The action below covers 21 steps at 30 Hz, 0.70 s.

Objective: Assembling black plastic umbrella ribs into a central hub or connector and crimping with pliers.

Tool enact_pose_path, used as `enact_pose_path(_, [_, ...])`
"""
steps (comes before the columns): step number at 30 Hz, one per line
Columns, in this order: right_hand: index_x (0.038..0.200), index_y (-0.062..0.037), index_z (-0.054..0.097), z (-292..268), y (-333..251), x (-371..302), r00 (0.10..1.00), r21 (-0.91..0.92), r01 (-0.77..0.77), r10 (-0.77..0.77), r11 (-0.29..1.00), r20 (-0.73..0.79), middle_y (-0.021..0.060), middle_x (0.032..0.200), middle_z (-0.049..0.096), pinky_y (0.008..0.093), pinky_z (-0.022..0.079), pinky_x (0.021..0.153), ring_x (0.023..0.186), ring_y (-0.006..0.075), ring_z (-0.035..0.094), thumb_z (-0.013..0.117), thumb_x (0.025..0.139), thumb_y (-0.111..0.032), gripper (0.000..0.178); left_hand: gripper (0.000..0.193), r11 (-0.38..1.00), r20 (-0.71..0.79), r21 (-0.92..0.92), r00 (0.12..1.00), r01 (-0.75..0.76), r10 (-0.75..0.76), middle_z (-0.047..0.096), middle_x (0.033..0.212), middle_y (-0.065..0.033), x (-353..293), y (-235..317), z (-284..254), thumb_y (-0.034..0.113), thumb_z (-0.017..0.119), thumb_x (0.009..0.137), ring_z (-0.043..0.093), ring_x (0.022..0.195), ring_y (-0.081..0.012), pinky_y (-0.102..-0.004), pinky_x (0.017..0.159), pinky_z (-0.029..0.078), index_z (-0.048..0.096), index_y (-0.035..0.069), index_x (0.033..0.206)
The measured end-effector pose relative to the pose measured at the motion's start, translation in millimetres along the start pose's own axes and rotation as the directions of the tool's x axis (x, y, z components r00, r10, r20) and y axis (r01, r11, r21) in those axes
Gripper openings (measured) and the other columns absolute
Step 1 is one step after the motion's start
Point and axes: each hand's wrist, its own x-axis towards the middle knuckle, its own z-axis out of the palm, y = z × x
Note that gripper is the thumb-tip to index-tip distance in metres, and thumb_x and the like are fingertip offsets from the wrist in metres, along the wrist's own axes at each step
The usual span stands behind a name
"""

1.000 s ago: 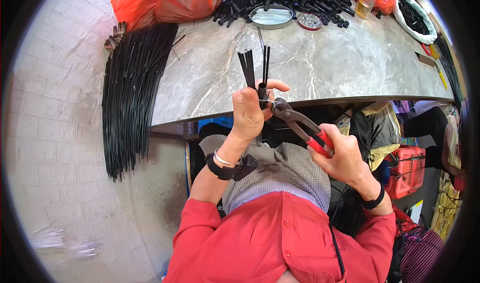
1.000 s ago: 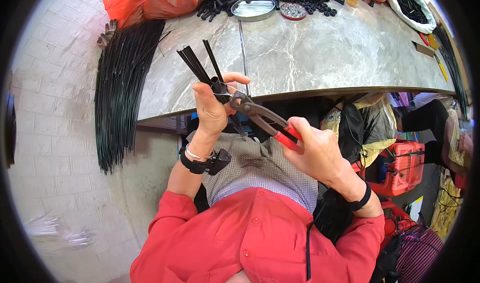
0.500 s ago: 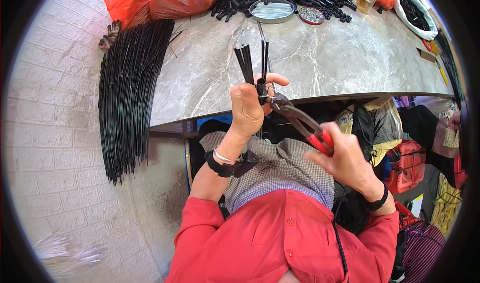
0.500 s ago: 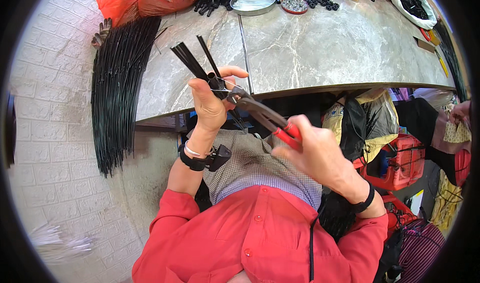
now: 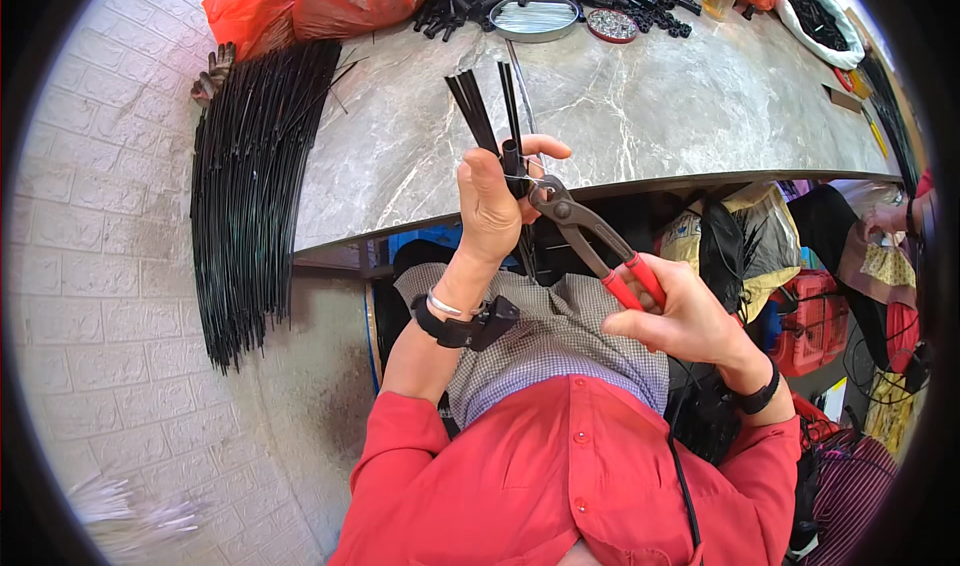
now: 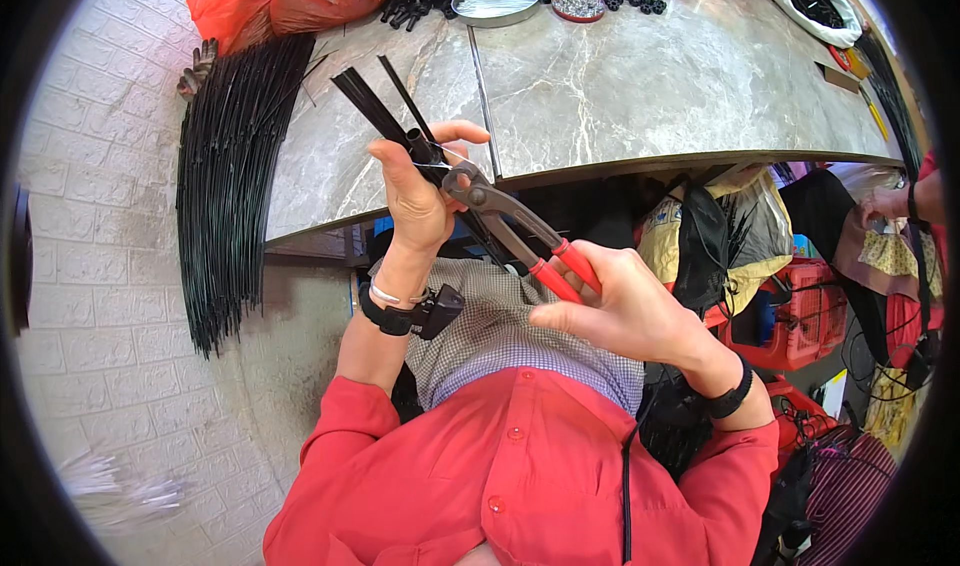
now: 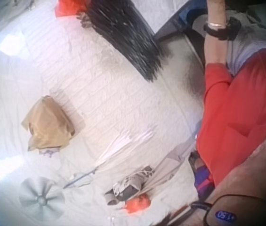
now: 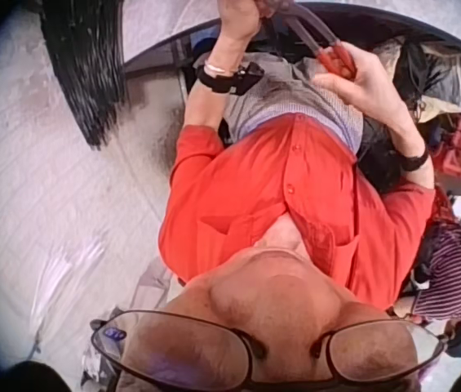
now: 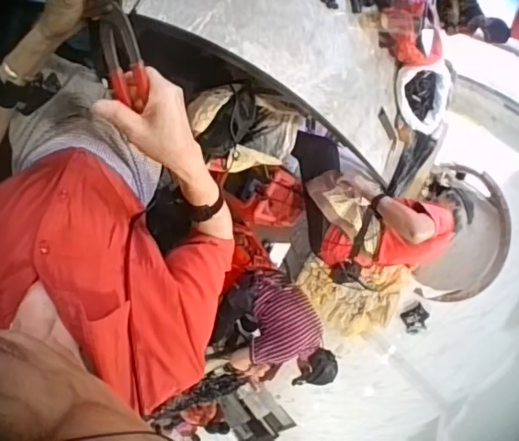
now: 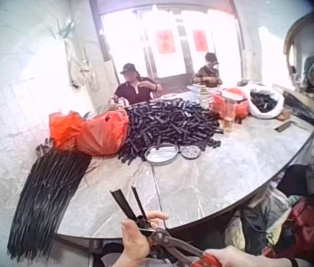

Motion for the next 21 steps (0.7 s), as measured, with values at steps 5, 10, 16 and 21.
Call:
enact_pose_path(5, [0.096, -0.0008, 0.052, 3.2, 5.7, 3.4, 0.971, -0.2, -0.004, -0.044, 0.98, -0.233, 0.0098, 0.069, 0.056, 0.029, 0.046, 0.06, 0.058, 0.0187, 0.053, 0.074, 0.07, -0.011, 0.036, 0.094, 0.998, 0.021, -0.042, 0.999, 0.043, -0.042, 0.041, 0.044, 0.0065, -4.2, 4.0, 0.0, 0.076, 0.023, 0.083, 0.036, 0.037, -0.0016, -0.018, 0.036, 0.026, 0.063, -0.009, 0.085])
enact_pose_path(10, [0.109, 0.0007, 0.055, 5.7, 12.7, 5.3, 0.952, -0.167, 0.166, -0.202, 0.972, -0.228, 0.013, 0.083, 0.057, 0.0334, 0.045, 0.072, 0.073, 0.0263, 0.057, 0.067, 0.075, -0.006, 0.037, 0.094, 0.995, 0.046, -0.057, 0.996, 0.082, -0.079, 0.037, 0.043, 0.0072, -3.9, 5.1, -0.6, 0.076, 0.021, 0.084, 0.034, 0.037, -0.0024, -0.0189, 0.036, 0.026, 0.063, -0.009, 0.085])
enact_pose_path(16, [0.104, 0.0013, 0.056, 0.6, -0.6, -11.4, 1.0, 0.022, 0.03, -0.03, 0.999, 0.004, 0.0121, 0.071, 0.056, 0.0316, 0.044, 0.058, 0.06, 0.0198, 0.053, 0.064, 0.084, -0.011, 0.024, 0.094, 0.997, 0.036, 0.0, 0.997, 0.074, -0.074, 0.039, 0.047, 0.0072, -10.2, 9.8, 1.0, 0.082, 0.022, 0.077, 0.031, 0.038, -0.0021, -0.0179, 0.036, 0.023, 0.063, -0.003, 0.089])
enact_pose_path(21, [0.099, 0.0004, 0.053, 19.6, 16.6, -8.4, 0.954, -0.182, 0.151, -0.191, 0.972, -0.231, 0.0018, 0.061, 0.05, 0.0252, 0.038, 0.048, 0.053, 0.0058, 0.045, 0.073, 0.073, -0.009, 0.034, 0.094, 0.995, 0.042, 0.021, 0.995, 0.095, -0.096, 0.048, 0.055, 0.0032, -11.1, 6.3, 5.0, 0.084, 0.023, 0.075, 0.033, 0.039, -0.0011, -0.0168, 0.036, 0.025, 0.062, 0.0, 0.086])
